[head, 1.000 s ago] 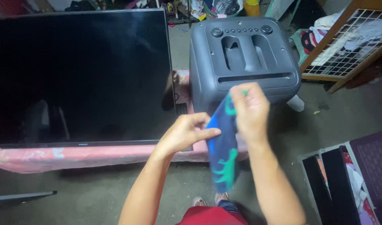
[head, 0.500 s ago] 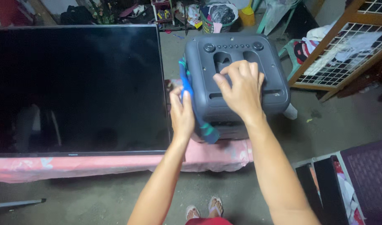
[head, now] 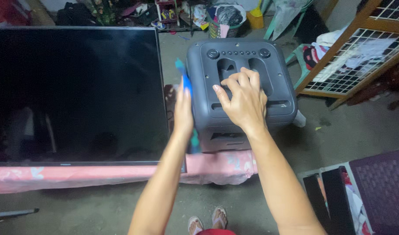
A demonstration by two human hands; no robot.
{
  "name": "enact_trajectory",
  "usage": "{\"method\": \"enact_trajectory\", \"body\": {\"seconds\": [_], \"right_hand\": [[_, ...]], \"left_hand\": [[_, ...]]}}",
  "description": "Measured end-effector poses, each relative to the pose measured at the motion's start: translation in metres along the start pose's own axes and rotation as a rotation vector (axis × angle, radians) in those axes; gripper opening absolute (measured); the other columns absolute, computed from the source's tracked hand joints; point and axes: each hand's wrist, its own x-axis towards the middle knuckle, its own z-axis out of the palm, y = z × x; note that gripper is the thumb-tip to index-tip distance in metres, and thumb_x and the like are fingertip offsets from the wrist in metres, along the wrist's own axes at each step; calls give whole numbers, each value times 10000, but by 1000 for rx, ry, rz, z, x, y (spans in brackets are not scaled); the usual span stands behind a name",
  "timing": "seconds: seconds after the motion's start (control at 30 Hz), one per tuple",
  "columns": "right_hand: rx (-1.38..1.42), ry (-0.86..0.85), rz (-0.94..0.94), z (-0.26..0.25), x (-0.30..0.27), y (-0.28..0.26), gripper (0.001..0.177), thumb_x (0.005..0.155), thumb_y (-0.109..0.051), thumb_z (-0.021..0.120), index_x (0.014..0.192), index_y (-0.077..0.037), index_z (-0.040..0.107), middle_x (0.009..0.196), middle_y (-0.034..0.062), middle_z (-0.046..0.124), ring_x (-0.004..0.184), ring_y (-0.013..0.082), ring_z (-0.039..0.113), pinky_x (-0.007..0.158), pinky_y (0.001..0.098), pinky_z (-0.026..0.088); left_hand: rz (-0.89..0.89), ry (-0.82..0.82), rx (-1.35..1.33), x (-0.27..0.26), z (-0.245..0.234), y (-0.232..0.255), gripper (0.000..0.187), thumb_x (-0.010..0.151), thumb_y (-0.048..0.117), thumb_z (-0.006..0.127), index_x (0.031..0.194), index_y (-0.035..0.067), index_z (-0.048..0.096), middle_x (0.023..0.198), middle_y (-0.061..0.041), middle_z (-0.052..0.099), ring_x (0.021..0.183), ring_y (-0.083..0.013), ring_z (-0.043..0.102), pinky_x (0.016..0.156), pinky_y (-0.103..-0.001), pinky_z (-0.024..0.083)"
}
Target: The person wipes the top and sides of a portable air cooler with a blue cloth. They rotate the device to access different surfaces and continue wiping until the entire exterior is covered.
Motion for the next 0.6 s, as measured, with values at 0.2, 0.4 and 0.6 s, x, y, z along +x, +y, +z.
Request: {"method": "enact_trajectory", "body": {"seconds": [0.2, 0.4, 0.6], "right_hand": [[5, 32, -29, 2, -4, 6, 281, 952, -403, 752, 962, -123, 768, 1086, 57, 700, 1265, 354, 546, 910, 508, 530], [26, 24, -5, -4, 0, -1, 271, 935, -400, 755, 943, -128, 766, 1073, 55, 709, 1270, 351, 548, 900, 506, 524], [165, 14, -237, -15, -8, -1, 390, 850, -465, 783, 1025, -117, 751, 1136, 61, 693, 1244, 295, 558, 1116, 635, 305]], "left_hand": [[-60, 143, 44, -82, 20, 17, 613, 1126, 370, 279, 1593, -27, 287, 1647, -162, 349, 1529, -251, 320, 1245, -350, 217], [-143, 15, -13, 19, 6, 27, 586, 1098, 340, 348, 1581, 8, 342, 1581, -158, 451, 1436, -239, 451, 1183, -349, 330], [106, 95, 94, 1, 31, 73, 494, 1167, 298, 345, 1539, 1, 474, 1551, -169, 546, 1431, -257, 523, 1221, -357, 377]]}}
